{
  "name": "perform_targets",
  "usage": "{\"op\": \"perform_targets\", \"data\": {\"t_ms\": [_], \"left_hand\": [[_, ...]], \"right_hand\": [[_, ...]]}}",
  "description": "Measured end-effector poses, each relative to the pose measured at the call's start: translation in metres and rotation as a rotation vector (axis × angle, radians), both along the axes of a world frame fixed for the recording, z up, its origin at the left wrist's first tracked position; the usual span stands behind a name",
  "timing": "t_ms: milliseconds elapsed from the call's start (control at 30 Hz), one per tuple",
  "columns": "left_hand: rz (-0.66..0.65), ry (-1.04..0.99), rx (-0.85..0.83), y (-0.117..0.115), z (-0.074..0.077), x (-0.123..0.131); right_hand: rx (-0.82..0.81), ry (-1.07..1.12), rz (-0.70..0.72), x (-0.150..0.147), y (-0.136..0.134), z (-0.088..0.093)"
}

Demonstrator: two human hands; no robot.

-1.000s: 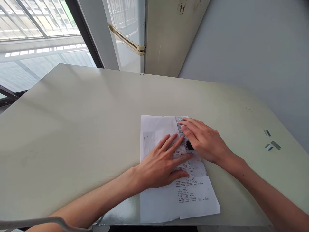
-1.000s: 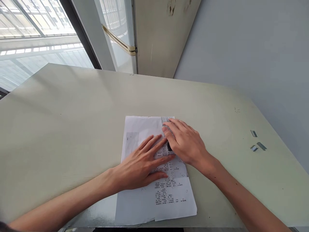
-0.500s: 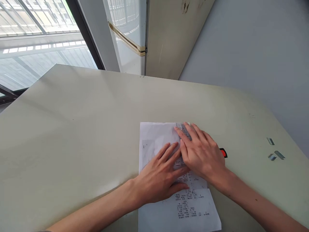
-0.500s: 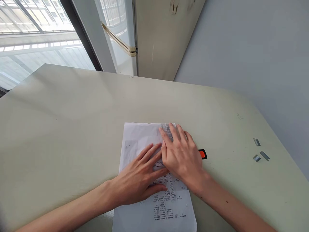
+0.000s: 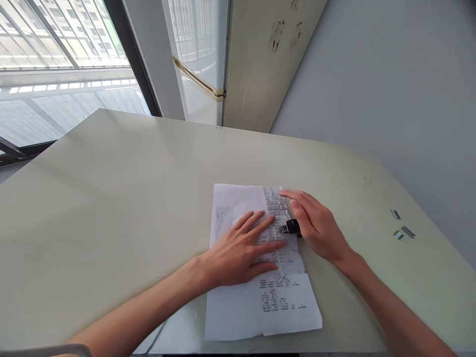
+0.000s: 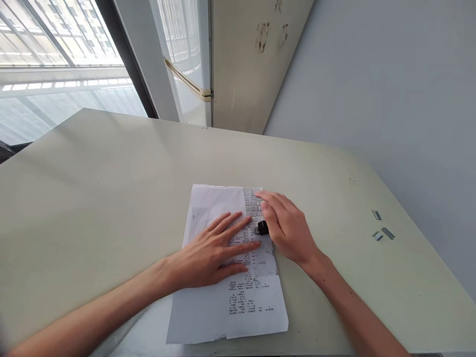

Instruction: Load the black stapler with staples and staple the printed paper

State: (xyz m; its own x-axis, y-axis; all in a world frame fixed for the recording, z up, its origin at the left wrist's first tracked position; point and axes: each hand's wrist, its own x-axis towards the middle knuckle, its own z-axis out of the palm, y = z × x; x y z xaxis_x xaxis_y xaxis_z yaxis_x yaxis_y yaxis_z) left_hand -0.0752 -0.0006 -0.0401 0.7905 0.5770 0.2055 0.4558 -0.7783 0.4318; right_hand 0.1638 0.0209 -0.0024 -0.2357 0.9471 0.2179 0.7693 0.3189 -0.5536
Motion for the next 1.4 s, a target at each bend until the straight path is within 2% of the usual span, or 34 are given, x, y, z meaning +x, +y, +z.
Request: {"op": "perform_targets", "data": {"t_ms": [133,233,333,433,600,767,933,1167,1400], "left_hand": [[0.012,0.033,-0.001,0.009,0.003,-0.023],[0.033,0.047,0.003,0.016,0.006,-0.046],[0.049,0.056,0.022,0.022,0.011,-0.068],[0.075,0.067,0.027,0.025,0.016,-0.090],[0.303,0.108,0.047,0.025,0.020,-0.132],[0.518,0.182,0.032,0.025,0.015,-0.166],[0.616,0.188,0.029,0.037,0.010,-0.168],[0.688,0.209,0.059,0.063,0.006,-0.163],[0.691,0.285,0.074,0.065,0.005,-0.162]], "right_hand": [[0.150,-0.042,0.208,0.025,-0.006,-0.015],[0.199,-0.052,0.284,0.048,-0.006,-0.031],[0.176,-0.020,0.265,0.064,-0.006,-0.042],[0.119,0.025,0.209,0.069,-0.007,-0.043],[-0.001,0.122,0.076,0.070,-0.007,-0.042],[-0.085,0.223,0.032,0.072,-0.006,-0.042],[-0.053,0.237,0.035,0.070,-0.005,-0.043],[-0.028,0.232,0.050,0.068,-0.003,-0.042],[-0.095,0.300,0.026,0.067,-0.003,-0.038]]}}
